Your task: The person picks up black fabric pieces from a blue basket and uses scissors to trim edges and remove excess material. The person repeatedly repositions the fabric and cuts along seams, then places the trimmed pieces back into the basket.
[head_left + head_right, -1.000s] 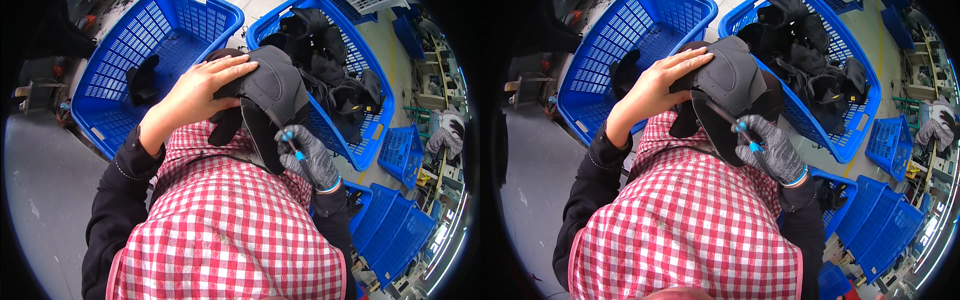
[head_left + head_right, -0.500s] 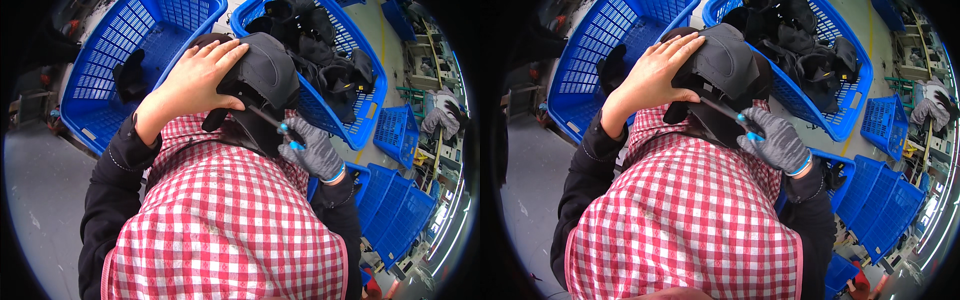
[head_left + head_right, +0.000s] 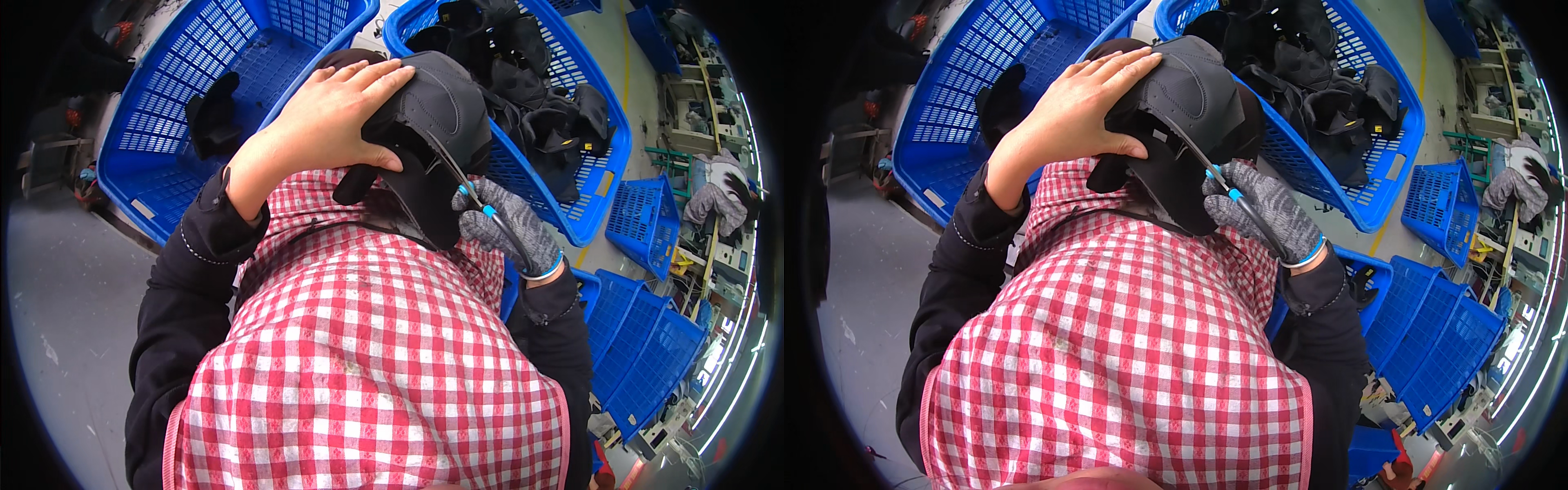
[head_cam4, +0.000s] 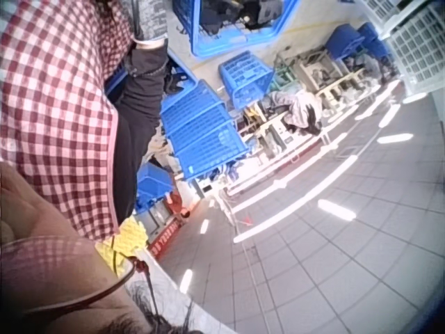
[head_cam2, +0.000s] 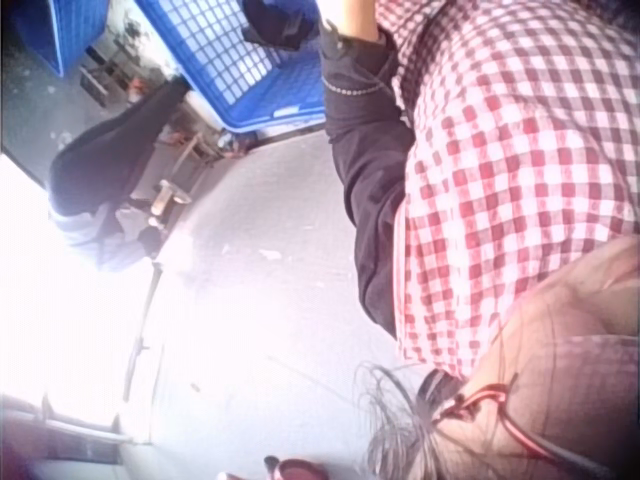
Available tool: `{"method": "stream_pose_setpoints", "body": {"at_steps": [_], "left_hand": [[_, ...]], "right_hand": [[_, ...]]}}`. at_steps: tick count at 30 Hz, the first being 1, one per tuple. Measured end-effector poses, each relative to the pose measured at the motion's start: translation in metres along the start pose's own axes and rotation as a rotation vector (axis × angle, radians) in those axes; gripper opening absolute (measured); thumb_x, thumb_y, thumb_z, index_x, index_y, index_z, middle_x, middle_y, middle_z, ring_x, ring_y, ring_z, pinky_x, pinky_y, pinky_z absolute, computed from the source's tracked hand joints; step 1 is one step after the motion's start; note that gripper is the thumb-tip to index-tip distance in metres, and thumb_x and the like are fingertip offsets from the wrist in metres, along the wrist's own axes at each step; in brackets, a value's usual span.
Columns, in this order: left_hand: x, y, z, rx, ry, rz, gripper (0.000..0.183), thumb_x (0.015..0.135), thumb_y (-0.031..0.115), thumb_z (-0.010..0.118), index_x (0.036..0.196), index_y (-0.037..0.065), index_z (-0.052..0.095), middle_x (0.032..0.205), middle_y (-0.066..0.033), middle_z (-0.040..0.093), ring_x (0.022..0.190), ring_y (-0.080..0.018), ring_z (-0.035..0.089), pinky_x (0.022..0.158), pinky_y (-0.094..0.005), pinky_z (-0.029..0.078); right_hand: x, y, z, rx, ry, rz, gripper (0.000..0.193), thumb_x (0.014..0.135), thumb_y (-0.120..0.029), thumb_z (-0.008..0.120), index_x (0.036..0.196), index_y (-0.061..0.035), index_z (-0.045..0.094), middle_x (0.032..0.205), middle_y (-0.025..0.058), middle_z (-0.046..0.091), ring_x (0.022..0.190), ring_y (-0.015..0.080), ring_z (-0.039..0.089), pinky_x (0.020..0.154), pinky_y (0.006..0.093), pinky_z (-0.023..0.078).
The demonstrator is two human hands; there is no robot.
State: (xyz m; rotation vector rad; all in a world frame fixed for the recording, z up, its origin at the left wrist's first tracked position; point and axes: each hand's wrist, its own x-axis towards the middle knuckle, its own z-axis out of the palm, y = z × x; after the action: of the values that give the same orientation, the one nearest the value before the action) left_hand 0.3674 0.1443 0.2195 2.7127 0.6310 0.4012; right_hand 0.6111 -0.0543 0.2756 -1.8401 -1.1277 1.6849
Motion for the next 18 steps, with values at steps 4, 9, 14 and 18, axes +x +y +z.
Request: {"method": "stream_pose_setpoints", "body": {"at_steps": [4, 9, 14, 18], "left_hand": [[0.001, -0.001, -0.002, 0.001, -0.008, -0.009, 0.112, 0.067, 0.062, 0.087, 0.158, 0.016, 0.039, 0.161, -0.0097, 0.042, 0.147, -0.0383, 0.041, 0.117, -0.0558, 0.035], [0.001, 0.0, -0.007, -0.008, -0.027, -0.019, 0.111, 0.067, 0.059, 0.087, 0.158, 0.017, 0.04, 0.162, -0.0079, 0.042, 0.147, -0.0395, 0.04, 0.117, -0.0573, 0.034], [0.002, 0.004, -0.007, 0.017, -0.059, -0.049, 0.111, 0.067, 0.058, 0.088, 0.158, 0.017, 0.039, 0.162, -0.0073, 0.041, 0.147, -0.0416, 0.04, 0.116, -0.0584, 0.034], [0.005, 0.003, -0.004, 0.02, -0.029, -0.045, 0.112, 0.066, 0.058, 0.089, 0.158, 0.017, 0.039, 0.162, -0.0077, 0.04, 0.147, -0.0417, 0.039, 0.116, -0.0599, 0.034]], "right_hand": [[0.002, -0.002, 0.004, 0.023, 0.034, -0.108, 0.031, 0.094, -0.02, 0.076, 0.118, -0.0019, 0.067, 0.098, 0.0063, 0.07, 0.086, 0.0155, 0.068, 0.078, 0.0301, 0.054], [0.001, -0.006, -0.002, -0.097, 0.053, -0.156, 0.03, 0.092, -0.021, 0.077, 0.113, -0.0015, 0.069, 0.098, 0.0102, 0.071, 0.089, 0.0223, 0.07, 0.081, 0.0339, 0.055], [0.001, -0.007, -0.012, -0.178, 0.022, -0.257, 0.032, 0.091, -0.024, 0.078, 0.114, -0.0031, 0.071, 0.102, 0.0118, 0.074, 0.093, 0.0251, 0.072, 0.084, 0.0354, 0.056], [0.006, -0.005, -0.01, -0.192, 0.046, -0.25, 0.038, 0.094, -0.033, 0.075, 0.117, -0.0038, 0.069, 0.095, 0.004, 0.069, 0.082, 0.0139, 0.063, 0.075, 0.0287, 0.051]]}}
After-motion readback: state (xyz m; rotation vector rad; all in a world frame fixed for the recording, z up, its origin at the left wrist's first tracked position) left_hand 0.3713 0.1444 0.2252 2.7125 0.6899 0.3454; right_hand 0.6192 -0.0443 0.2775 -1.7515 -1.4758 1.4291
